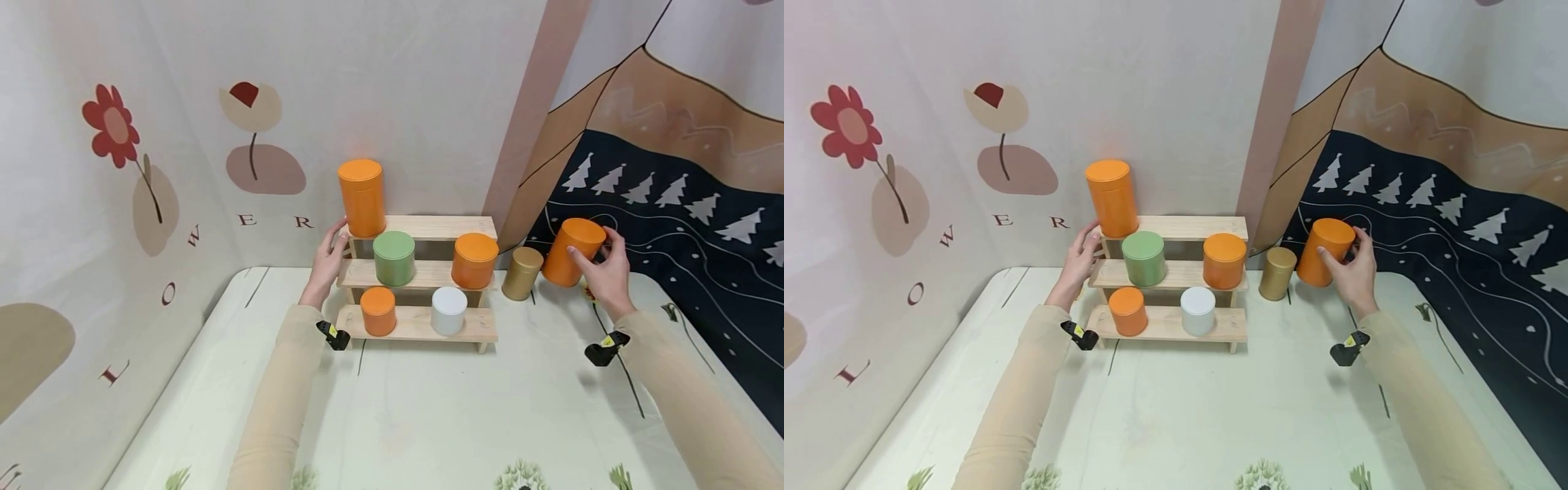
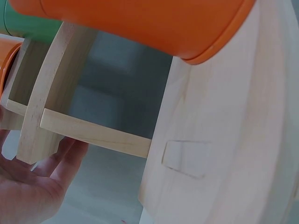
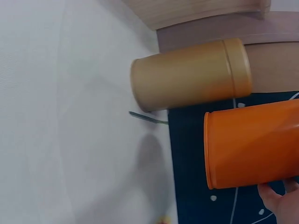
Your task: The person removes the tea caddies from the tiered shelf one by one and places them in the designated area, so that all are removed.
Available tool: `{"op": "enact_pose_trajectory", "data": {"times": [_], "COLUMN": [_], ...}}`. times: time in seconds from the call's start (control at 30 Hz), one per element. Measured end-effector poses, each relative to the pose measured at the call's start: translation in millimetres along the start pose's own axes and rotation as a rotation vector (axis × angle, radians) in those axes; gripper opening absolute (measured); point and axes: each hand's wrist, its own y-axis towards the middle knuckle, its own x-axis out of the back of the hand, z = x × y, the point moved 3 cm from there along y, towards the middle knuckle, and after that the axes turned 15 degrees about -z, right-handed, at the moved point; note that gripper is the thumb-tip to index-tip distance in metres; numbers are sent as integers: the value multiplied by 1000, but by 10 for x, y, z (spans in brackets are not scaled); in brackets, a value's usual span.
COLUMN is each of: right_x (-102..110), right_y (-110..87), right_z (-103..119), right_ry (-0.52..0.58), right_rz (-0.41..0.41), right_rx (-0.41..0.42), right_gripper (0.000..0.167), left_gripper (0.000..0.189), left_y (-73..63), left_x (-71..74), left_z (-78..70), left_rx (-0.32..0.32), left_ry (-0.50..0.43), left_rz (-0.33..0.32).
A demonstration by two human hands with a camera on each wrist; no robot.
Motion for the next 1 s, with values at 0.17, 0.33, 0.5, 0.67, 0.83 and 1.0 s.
{"op": "enact_pose_trajectory", "data": {"times": [0.17,0.33,0.5,0.67,0.83,1.0], "right_x": [-46,-72,-95,-123,-160,-251], "right_y": [-39,-77,-115,-156,-197,-150], "right_z": [-66,-142,-253,-354,-426,-650], "right_ry": [-2,-6,-5,17,21,43], "right_rz": [-4,-3,28,34,15,1], "right_rx": [-6,-16,-44,-64,-72,-30], "right_gripper": [79,79,81,81,83,87], "left_gripper": [50,49,50,52,51,51], "left_y": [22,42,22,9,4,-3], "left_x": [-3,-4,-12,-23,-20,-3], "left_z": [-9,-9,4,17,28,6], "left_rx": [19,34,19,-11,-7,0], "left_ry": [-5,-15,-12,-4,2,8], "left_rz": [20,34,24,6,-3,-6]}}
